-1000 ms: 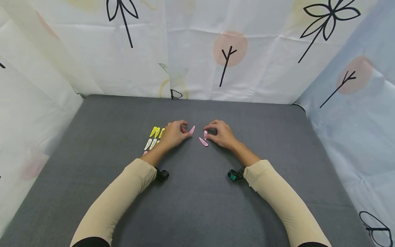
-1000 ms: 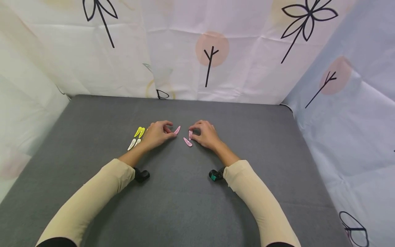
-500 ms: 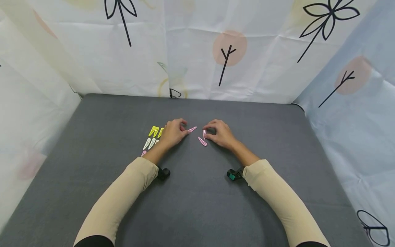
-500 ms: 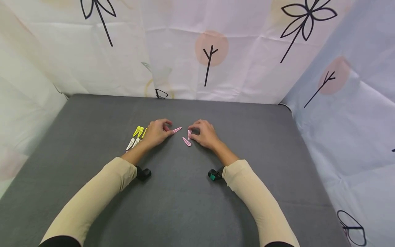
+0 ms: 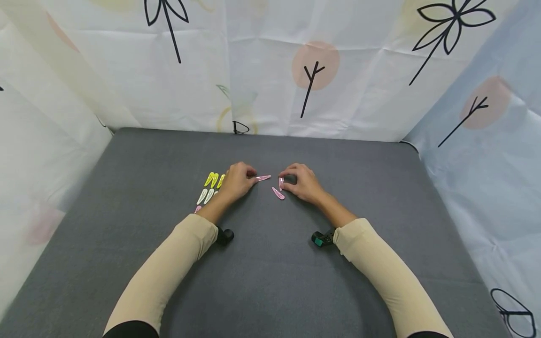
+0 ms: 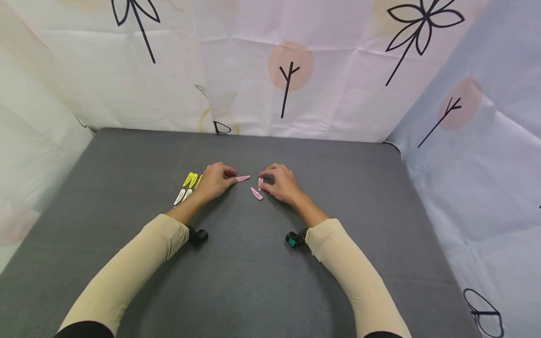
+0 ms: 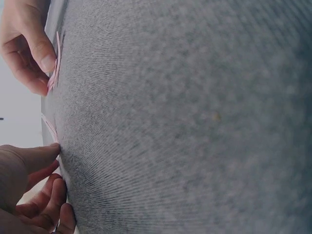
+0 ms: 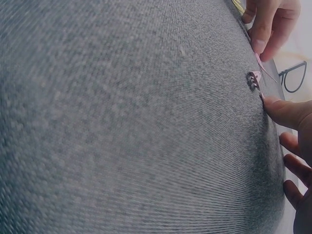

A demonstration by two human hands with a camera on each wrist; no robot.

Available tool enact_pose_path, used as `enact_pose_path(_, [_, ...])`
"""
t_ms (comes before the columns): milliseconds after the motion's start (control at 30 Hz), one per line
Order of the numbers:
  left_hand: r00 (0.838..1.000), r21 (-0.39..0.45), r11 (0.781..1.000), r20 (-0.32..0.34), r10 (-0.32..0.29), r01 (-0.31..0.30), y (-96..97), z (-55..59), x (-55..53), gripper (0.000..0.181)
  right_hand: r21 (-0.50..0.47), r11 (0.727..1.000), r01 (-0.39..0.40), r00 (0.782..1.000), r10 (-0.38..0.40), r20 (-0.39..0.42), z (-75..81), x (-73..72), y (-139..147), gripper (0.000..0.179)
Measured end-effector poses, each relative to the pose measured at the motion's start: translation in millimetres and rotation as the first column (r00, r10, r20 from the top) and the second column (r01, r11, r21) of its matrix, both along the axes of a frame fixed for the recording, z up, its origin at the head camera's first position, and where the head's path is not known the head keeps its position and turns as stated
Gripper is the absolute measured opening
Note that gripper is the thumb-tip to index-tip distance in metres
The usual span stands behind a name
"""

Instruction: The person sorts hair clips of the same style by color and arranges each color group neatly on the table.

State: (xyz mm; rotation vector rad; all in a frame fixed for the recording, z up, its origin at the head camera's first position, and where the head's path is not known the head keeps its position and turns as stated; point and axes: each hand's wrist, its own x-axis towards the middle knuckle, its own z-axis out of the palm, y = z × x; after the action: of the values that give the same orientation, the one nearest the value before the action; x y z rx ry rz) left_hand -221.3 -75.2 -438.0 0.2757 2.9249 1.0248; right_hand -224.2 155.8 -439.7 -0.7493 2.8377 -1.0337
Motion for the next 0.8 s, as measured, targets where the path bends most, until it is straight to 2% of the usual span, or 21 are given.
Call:
enact_pose_path(600, [0.999, -0.018, 0.999, -0.029, -0.032, 0.031, -0.3, -1.7, -0.7, 0.01, -0.008, 1.0, -0.001, 1.0, 0.001, -0.003, -1.7, 1.3, 1.1, 0.028])
enact_pose_path(800, [1.0, 0.0, 1.0, -0.009, -0.024, 0.024, -0.1, -0.7, -2.4, 0.008, -0.016, 1.0, -0.001, 1.0, 0.001, -0.007, -1.7, 1.6, 1.9, 0.028])
